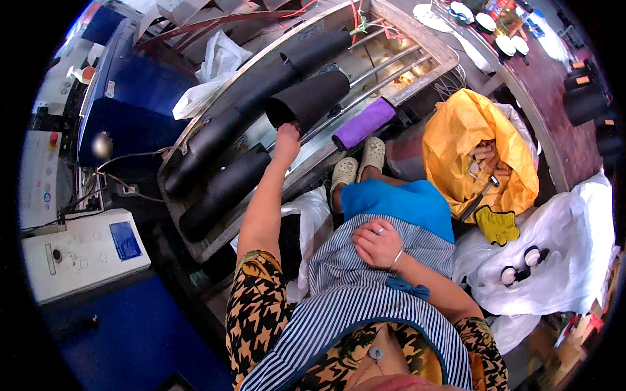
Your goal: The person assembles insulating covers for bottles by placing a round base into the bottom of a black foam cylinder and inserting a small wooden handle through a side hole.
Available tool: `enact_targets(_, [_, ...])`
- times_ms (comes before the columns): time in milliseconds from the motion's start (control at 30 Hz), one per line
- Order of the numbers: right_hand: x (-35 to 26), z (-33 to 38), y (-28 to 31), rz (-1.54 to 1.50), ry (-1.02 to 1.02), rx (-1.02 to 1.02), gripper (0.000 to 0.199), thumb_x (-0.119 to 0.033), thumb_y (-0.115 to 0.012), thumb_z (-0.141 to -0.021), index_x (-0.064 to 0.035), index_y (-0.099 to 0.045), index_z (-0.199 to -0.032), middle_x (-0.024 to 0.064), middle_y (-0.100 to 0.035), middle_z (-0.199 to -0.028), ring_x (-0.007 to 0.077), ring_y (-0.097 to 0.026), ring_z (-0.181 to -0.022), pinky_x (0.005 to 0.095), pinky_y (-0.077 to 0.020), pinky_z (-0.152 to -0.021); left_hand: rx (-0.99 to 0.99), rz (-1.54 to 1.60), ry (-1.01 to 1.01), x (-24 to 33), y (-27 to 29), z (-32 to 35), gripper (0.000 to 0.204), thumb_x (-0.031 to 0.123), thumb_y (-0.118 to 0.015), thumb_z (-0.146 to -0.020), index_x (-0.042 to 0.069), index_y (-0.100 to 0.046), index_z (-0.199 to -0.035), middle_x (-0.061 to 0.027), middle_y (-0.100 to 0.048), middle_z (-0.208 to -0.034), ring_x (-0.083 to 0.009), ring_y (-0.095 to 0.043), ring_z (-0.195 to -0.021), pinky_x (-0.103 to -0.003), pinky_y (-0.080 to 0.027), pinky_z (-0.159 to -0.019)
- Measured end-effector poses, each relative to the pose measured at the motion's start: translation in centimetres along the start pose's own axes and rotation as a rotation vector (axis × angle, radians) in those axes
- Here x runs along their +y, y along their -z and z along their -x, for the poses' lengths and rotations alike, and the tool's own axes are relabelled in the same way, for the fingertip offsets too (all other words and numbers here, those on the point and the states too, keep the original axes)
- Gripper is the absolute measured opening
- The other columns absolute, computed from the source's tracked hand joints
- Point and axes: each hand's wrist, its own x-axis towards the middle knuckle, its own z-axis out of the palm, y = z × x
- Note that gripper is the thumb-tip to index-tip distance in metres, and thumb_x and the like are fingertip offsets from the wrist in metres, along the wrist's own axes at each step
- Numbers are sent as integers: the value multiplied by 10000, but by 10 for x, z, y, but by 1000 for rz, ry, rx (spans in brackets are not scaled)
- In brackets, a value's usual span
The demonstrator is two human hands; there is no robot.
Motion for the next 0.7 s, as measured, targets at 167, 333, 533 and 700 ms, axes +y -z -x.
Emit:
enact_targets(167, [0, -2, -2, 22, 28, -7, 181, -185, -677, -714, -96, -660, -871, 9, -644, -965, 188, -584, -949, 374, -453, -902, 29, -62, -81, 0, -22, -9, 228, 103, -553, -787, 83, -711, -950, -101, -634, -1036, -292, -554, -1075, -414, -405, -978])
enact_targets(333, [0, -5, -4, 31, -15, -14, 195, -173, -682, -708, -99, -666, -887, 11, -647, -975, 188, -585, -951, 378, -453, -903, -301, -226, -167, 6, -23, -26, 255, 134, -555, -803, 122, -720, -997, -88, -622, -1152, -266, -502, -1188, -401, -382, -1028])
enact_targets(533, [-5, -7, -3, 42, -7, -25, 186, -169, -679, -707, -101, -663, -880, 15, -646, -968, 194, -586, -955, 378, -451, -903, -21, 288, 359, 1, -52, -17, 249, 120, -539, -827, 90, -685, -1026, -119, -574, -1246, -308, -453, -1260, -413, -371, -1056])
enact_targets(700, [-3, -2, -6, 46, 3, 3, 169, -161, -674, -704, -102, -654, -861, 26, -647, -970, 201, -586, -934, 379, -453, -892, -133, -5, 90, 4, 1, 18, 236, 103, -588, -816, 106, -658, -1041, -106, -596, -1183, -285, -520, -1178, -412, -381, -1044])
